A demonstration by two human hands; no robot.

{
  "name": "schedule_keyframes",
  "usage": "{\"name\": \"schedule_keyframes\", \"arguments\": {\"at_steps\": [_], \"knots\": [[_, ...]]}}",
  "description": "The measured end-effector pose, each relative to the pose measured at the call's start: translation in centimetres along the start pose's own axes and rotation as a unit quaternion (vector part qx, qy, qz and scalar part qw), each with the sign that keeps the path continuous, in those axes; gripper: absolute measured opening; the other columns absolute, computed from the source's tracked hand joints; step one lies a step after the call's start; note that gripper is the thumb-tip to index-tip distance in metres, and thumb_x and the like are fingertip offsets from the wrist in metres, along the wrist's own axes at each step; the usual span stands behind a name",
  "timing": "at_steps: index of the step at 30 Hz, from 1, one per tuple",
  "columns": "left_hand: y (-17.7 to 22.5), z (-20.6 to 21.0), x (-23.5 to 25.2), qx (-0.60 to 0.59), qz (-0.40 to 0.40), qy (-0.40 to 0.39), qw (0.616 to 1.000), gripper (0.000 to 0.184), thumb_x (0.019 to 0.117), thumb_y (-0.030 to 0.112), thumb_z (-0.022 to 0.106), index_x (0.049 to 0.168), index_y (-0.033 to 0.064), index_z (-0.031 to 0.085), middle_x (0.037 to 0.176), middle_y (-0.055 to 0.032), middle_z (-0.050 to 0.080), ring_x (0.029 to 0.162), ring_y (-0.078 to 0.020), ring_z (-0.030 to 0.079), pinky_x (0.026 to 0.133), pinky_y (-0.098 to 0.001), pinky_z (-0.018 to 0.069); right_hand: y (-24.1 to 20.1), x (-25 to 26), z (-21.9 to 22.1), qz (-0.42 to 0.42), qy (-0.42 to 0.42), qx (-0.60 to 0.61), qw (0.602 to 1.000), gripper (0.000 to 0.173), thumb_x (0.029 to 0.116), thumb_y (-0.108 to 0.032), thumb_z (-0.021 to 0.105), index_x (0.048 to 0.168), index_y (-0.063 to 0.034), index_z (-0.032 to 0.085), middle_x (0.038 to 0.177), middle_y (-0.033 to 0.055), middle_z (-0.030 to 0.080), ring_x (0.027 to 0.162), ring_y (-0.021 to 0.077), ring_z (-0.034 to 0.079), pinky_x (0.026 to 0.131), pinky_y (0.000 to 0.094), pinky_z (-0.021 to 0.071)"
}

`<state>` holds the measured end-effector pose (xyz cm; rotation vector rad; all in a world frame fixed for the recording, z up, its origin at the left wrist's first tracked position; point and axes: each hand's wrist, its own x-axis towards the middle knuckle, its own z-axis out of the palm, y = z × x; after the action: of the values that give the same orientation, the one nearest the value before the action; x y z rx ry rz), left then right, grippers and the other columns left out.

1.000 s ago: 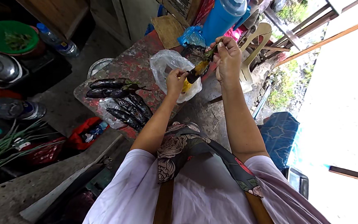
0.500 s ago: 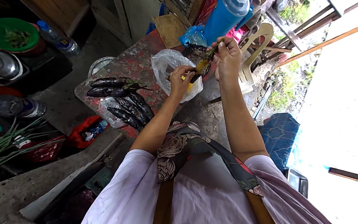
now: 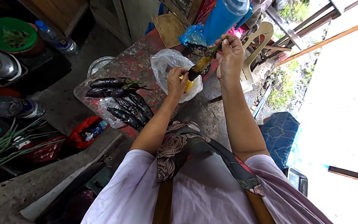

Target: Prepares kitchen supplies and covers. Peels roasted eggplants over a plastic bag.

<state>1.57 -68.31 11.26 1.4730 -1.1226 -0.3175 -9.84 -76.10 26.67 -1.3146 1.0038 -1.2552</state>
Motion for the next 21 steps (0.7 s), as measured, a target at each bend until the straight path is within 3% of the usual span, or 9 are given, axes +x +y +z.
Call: {"name": "schedule_keyframes", "arguments": {"at_steps": [3, 5, 8, 10, 15, 21], "knots": [[-0.2, -0.5, 0.4, 0.031, -0.09, -0.029, 0.995, 0.012, 0.0917, 0.007, 0.071, 0.096, -0.0044, 0.07, 0.097, -0.0192, 0.068, 0.091, -0.0283, 0.066, 0.088, -0.0413, 0.0538, 0.0, 0.0, 0.0, -0.016, -0.028, 0.006, 0.999, 0.016, 0.107, -0.001, 0.043, 0.114, 0.001, 0.058, 0.099, 0.0073, 0.066, 0.091, 0.0157, 0.069, 0.081, 0.0327, 0.06], [-0.1, -0.9, 0.7, 0.037, -0.13, -0.063, 0.989, 0.014, 0.094, 0.004, 0.068, 0.104, -0.0054, 0.069, 0.102, -0.0207, 0.067, 0.094, -0.0286, 0.066, 0.089, -0.041, 0.0541, 0.2, 0.0, -0.1, -0.035, -0.058, 0.0, 0.998, 0.017, 0.1067, 0.0, 0.042, 0.113, 0.0015, 0.058, 0.098, 0.0068, 0.066, 0.091, 0.015, 0.069, 0.085, 0.0324, 0.0596], [0.0, -1.2, 0.8, -0.018, -0.105, -0.087, 0.991, 0.022, 0.0996, 0.004, 0.058, 0.117, -0.004, 0.07, 0.116, -0.0201, 0.07, 0.111, -0.029, 0.066, 0.102, -0.0418, 0.0507, 0.6, 0.2, -0.4, -0.06, -0.101, -0.021, 0.993, 0.018, 0.1071, -0.001, 0.041, 0.113, 0.0009, 0.059, 0.096, 0.005, 0.068, 0.091, 0.013, 0.069, 0.085, 0.0298, 0.0583], [0.3, -1.0, 0.7, -0.085, -0.08, -0.081, 0.99, 0.026, 0.102, 0.013, 0.058, 0.121, -0.0018, 0.07, 0.12, -0.0176, 0.07, 0.115, -0.0259, 0.065, 0.104, -0.0404, 0.0495, 0.7, 0.2, -0.5, -0.065, -0.11, -0.017, 0.992, 0.018, 0.1073, -0.001, 0.041, 0.112, 0.0012, 0.058, 0.097, 0.0057, 0.069, 0.092, 0.0142, 0.07, 0.087, 0.0314, 0.0593], [0.9, 0.2, 0.0, -0.188, -0.04, -0.039, 0.98, 0.025, 0.0973, 0.014, 0.068, 0.117, -0.0008, 0.073, 0.117, -0.0157, 0.071, 0.101, -0.0182, 0.069, 0.093, -0.0332, 0.0553, 0.5, -0.1, -0.2, -0.048, -0.106, 0.008, 0.993, 0.019, 0.108, -0.001, 0.039, 0.113, 0.0013, 0.057, 0.096, 0.0063, 0.068, 0.09, 0.016, 0.071, 0.087, 0.0334, 0.0609], [0.8, 0.9, -0.2, -0.174, -0.022, -0.009, 0.985, 0.021, 0.0971, 0.012, 0.067, 0.112, 0.0004, 0.076, 0.11, -0.0148, 0.073, 0.104, -0.0218, 0.068, 0.098, -0.04, 0.0517, 0.1, -0.6, 0.2, -0.034, -0.116, 0.027, 0.992, 0.019, 0.1079, -0.001, 0.037, 0.111, 0.0006, 0.056, 0.095, 0.0065, 0.069, 0.088, 0.0164, 0.072, 0.085, 0.0335, 0.0618]]}}
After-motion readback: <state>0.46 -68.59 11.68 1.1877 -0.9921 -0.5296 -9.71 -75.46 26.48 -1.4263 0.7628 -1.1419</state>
